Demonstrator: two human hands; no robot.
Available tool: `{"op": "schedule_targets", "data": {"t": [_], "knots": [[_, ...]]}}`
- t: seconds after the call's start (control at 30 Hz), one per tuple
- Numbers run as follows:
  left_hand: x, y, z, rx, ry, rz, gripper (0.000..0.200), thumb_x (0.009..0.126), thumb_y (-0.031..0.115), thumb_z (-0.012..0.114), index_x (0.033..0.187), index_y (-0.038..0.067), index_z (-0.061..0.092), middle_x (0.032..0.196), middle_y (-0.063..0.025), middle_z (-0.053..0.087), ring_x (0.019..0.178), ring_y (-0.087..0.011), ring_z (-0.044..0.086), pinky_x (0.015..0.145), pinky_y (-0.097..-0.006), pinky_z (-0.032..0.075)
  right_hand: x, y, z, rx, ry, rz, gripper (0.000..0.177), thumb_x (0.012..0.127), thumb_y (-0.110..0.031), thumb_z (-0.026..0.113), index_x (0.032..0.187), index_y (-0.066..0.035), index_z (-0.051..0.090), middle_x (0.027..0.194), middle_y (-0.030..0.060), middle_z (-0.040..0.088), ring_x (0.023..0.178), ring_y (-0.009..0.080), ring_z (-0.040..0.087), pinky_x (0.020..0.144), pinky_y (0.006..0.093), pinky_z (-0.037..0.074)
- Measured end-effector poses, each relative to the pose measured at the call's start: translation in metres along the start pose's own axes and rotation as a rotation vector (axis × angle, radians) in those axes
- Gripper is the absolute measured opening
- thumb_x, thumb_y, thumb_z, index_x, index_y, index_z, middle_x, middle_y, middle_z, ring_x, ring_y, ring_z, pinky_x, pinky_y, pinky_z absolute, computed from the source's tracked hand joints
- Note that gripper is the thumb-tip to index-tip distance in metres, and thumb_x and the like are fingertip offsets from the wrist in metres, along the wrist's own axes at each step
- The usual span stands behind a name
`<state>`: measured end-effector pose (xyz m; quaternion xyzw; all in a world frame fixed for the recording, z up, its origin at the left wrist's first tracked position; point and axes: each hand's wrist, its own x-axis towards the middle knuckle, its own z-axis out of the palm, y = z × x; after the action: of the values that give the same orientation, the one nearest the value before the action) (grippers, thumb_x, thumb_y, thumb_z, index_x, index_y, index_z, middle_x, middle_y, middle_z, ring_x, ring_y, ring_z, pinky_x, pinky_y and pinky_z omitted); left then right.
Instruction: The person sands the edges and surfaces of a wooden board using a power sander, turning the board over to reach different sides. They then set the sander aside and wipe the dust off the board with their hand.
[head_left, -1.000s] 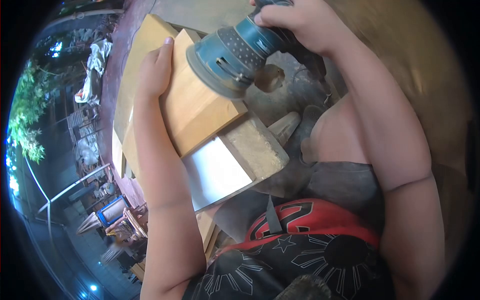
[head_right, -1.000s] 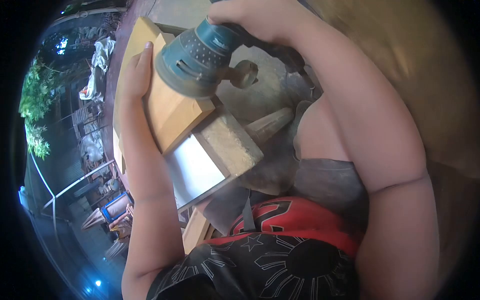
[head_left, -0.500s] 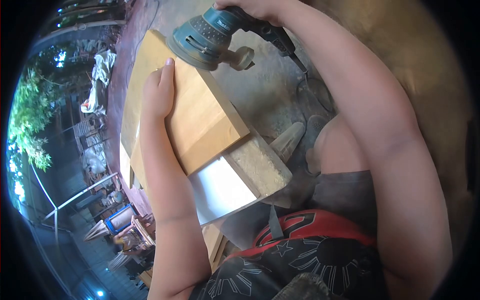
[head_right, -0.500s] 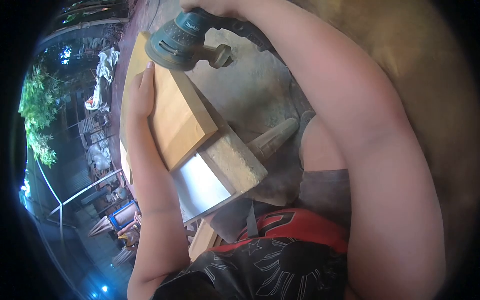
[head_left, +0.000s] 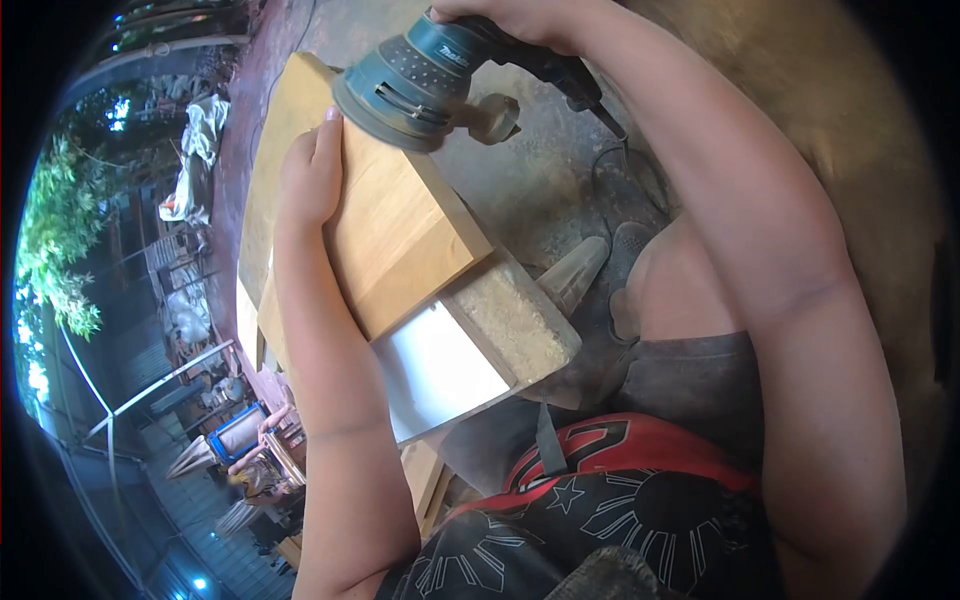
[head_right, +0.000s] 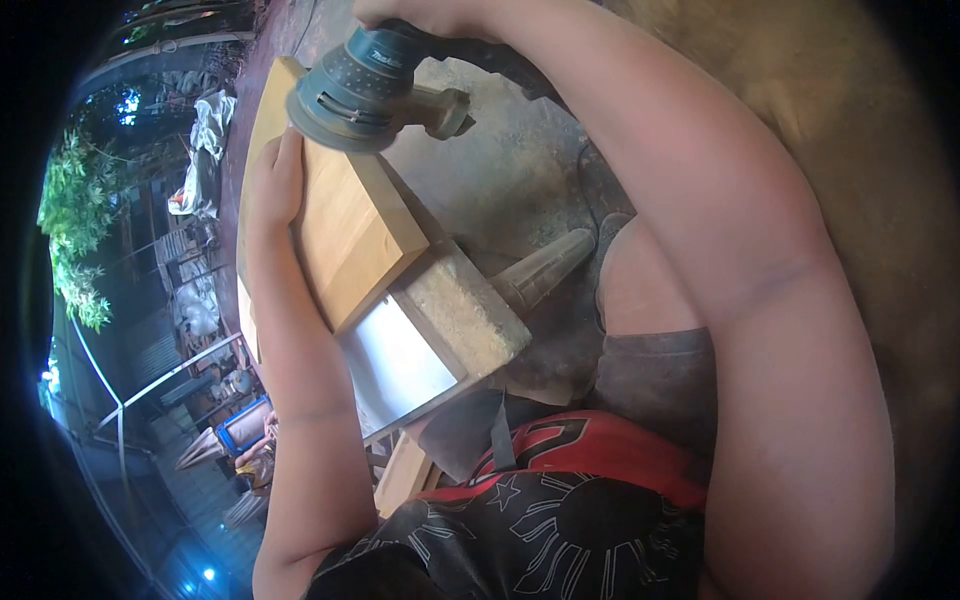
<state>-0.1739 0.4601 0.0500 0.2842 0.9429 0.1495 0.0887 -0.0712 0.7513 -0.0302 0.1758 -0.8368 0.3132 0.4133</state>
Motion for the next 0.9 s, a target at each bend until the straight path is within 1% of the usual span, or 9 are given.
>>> {"op": "schedule_targets", "data": {"t": [0.27, 0.37, 0.47, 0.57, 0.63, 0.67, 0.77, 0.87, 0.9], "knots": [[-0.005, 0.008, 0.001, -0.002, -0.014, -0.005, 0.068, 0.106, 0.052, 0.043, 0.101, -0.009, 0.073, 0.096, -0.0292, 0.072, 0.096, -0.0365, 0.070, 0.092, -0.0427, 0.049, -0.011, -0.001, 0.004, 0.014, -0.012, 0.011, 0.007, 0.081, -0.015, 0.067, 0.086, -0.010, 0.068, 0.084, 0.0134, 0.063, 0.079, 0.0328, 0.063, 0.069, 0.0424, 0.048], [0.001, 0.003, -0.004, 0.004, -0.015, -0.017, 0.068, 0.106, 0.052, 0.043, 0.102, -0.009, 0.073, 0.096, -0.0287, 0.072, 0.096, -0.0364, 0.070, 0.092, -0.0425, 0.049, -0.005, -0.001, 0.005, 0.095, -0.046, 0.128, 0.008, 0.081, -0.014, 0.068, 0.087, -0.009, 0.068, 0.085, 0.0137, 0.064, 0.079, 0.0331, 0.063, 0.070, 0.0423, 0.049], [0.002, 0.005, -0.003, 0.004, -0.023, -0.027, 0.069, 0.106, 0.053, 0.043, 0.102, -0.009, 0.073, 0.097, -0.0289, 0.072, 0.097, -0.0366, 0.070, 0.093, -0.0426, 0.048, -0.004, -0.005, 0.003, 0.025, -0.012, 0.024, 0.009, 0.082, -0.015, 0.068, 0.088, -0.008, 0.068, 0.085, 0.0140, 0.064, 0.079, 0.0332, 0.063, 0.070, 0.0425, 0.049], [-0.005, 0.012, -0.003, 0.021, -0.004, -0.047, 0.069, 0.106, 0.053, 0.043, 0.102, -0.009, 0.073, 0.097, -0.0293, 0.072, 0.097, -0.0369, 0.069, 0.093, -0.0429, 0.048, -0.001, -0.029, -0.015, 0.478, -0.062, 0.606, 0.014, 0.083, -0.018, 0.069, 0.089, -0.006, 0.067, 0.084, 0.0155, 0.064, 0.078, 0.0332, 0.063, 0.071, 0.0418, 0.049], [-0.003, 0.013, -0.003, 0.028, 0.006, -0.042, 0.069, 0.106, 0.054, 0.043, 0.102, -0.009, 0.073, 0.097, -0.0295, 0.072, 0.098, -0.0371, 0.069, 0.093, -0.0431, 0.048, -0.007, -0.014, -0.008, 0.232, -0.046, 0.300, 0.019, 0.083, -0.021, 0.069, 0.089, -0.004, 0.066, 0.084, 0.0165, 0.065, 0.078, 0.0327, 0.063, 0.071, 0.0412, 0.049], [-0.003, 0.012, -0.003, 0.025, 0.006, -0.032, 0.070, 0.106, 0.054, 0.043, 0.101, -0.009, 0.073, 0.097, -0.0296, 0.072, 0.098, -0.0373, 0.069, 0.093, -0.0431, 0.048, -0.006, -0.018, -0.008, 0.111, -0.040, 0.147, 0.021, 0.083, -0.023, 0.069, 0.089, -0.003, 0.066, 0.084, 0.0171, 0.066, 0.078, 0.0324, 0.063, 0.071, 0.0408, 0.049], [-0.003, 0.015, -0.006, 0.064, 0.011, -0.042, 0.071, 0.105, 0.055, 0.043, 0.101, -0.009, 0.073, 0.097, -0.0298, 0.072, 0.098, -0.0377, 0.069, 0.092, -0.0435, 0.049, -0.005, -0.033, -0.021, 0.341, -0.082, 0.524, 0.026, 0.082, -0.026, 0.068, 0.089, -0.001, 0.065, 0.085, 0.0188, 0.067, 0.078, 0.0317, 0.063, 0.072, 0.0408, 0.049], [-0.006, 0.020, -0.006, 0.088, 0.034, -0.045, 0.072, 0.105, 0.056, 0.043, 0.100, -0.009, 0.073, 0.096, -0.0298, 0.072, 0.097, -0.0382, 0.069, 0.092, -0.0440, 0.049, -0.006, -0.043, -0.026, 0.374, -0.093, 0.639, 0.028, 0.082, -0.027, 0.068, 0.090, -0.001, 0.066, 0.086, 0.0190, 0.068, 0.079, 0.0313, 0.064, 0.073, 0.0413, 0.049], [-0.008, 0.021, -0.006, 0.090, 0.045, -0.043, 0.072, 0.105, 0.056, 0.043, 0.100, -0.009, 0.073, 0.096, -0.0298, 0.072, 0.097, -0.0383, 0.069, 0.092, -0.0442, 0.049, -0.007, -0.045, -0.028, 0.366, -0.087, 0.638, 0.028, 0.081, -0.028, 0.069, 0.090, -0.001, 0.066, 0.086, 0.0191, 0.068, 0.079, 0.0313, 0.064, 0.073, 0.0412, 0.049]]}}
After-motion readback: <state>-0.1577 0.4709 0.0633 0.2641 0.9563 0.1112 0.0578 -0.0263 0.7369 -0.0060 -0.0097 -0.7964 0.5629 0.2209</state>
